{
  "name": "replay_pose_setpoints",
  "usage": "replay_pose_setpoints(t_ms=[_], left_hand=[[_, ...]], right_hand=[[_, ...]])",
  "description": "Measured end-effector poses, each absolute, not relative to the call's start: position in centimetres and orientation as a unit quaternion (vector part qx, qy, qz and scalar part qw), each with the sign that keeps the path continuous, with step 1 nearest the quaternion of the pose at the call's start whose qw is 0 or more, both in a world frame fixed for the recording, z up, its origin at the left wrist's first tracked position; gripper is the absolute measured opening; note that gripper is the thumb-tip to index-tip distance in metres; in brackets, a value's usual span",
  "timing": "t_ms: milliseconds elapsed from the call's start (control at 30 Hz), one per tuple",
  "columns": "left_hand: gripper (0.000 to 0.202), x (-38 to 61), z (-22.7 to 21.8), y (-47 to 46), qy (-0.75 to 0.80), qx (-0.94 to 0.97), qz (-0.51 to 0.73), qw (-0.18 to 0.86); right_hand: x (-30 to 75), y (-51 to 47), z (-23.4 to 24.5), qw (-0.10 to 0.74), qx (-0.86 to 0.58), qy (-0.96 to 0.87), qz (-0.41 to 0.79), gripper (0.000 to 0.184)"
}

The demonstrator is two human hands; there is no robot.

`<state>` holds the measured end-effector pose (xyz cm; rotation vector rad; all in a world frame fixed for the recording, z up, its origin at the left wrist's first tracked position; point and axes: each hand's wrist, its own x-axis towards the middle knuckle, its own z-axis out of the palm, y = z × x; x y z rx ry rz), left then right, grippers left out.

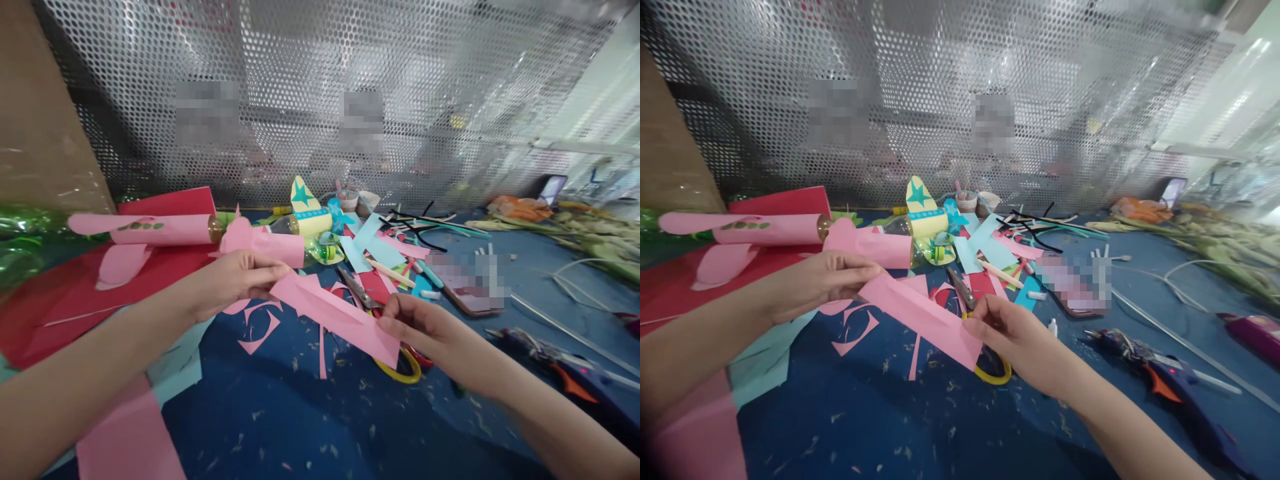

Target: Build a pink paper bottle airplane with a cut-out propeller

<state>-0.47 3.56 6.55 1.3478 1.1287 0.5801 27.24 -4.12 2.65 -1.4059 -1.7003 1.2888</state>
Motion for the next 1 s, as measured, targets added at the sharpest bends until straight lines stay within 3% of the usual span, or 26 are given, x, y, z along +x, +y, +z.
replay_pose_setpoints(t_ms=[100, 267, 400, 500, 600, 700, 1000], left_hand=[[0.017, -0.1, 5.6, 3.8, 0.486, 0.475, 0.329, 0.655], [0.035, 1.8, 2.9, 1.6, 0.396, 0.43, 0.269, 0.765], [0.033, 3.4, 1.5, -1.1, 0.381, 0.455, 0.271, 0.758], [0.029, 3.8, 1.1, -1.8, 0.408, 0.437, 0.279, 0.751], [0.033, 3.6, 1.1, -1.6, 0.436, 0.431, 0.288, 0.736], [0.034, 3.5, 1.2, -1.1, 0.457, 0.427, 0.3, 0.72], [0.028, 3.4, 2.0, -0.7, 0.465, 0.424, 0.353, 0.693]], right_hand=[[27.3, -3.9, 2.6, 0.32, -0.533, -0.618, 0.482, 0.047], [25.7, -4.4, 1.6, 0.361, -0.509, -0.57, 0.535, 0.045], [24.7, -5.4, 0.9, 0.315, -0.507, -0.617, 0.512, 0.037], [25.0, -5.6, 0.7, 0.259, -0.544, -0.728, 0.327, 0.029], [25.9, -5.3, 0.2, 0.22, -0.587, -0.774, 0.087, 0.009], [26.7, -4.8, -0.4, 0.165, -0.617, -0.77, -0.01, 0.013], [27.9, -4.4, -0.3, 0.03, -0.695, -0.706, 0.136, 0.017]])
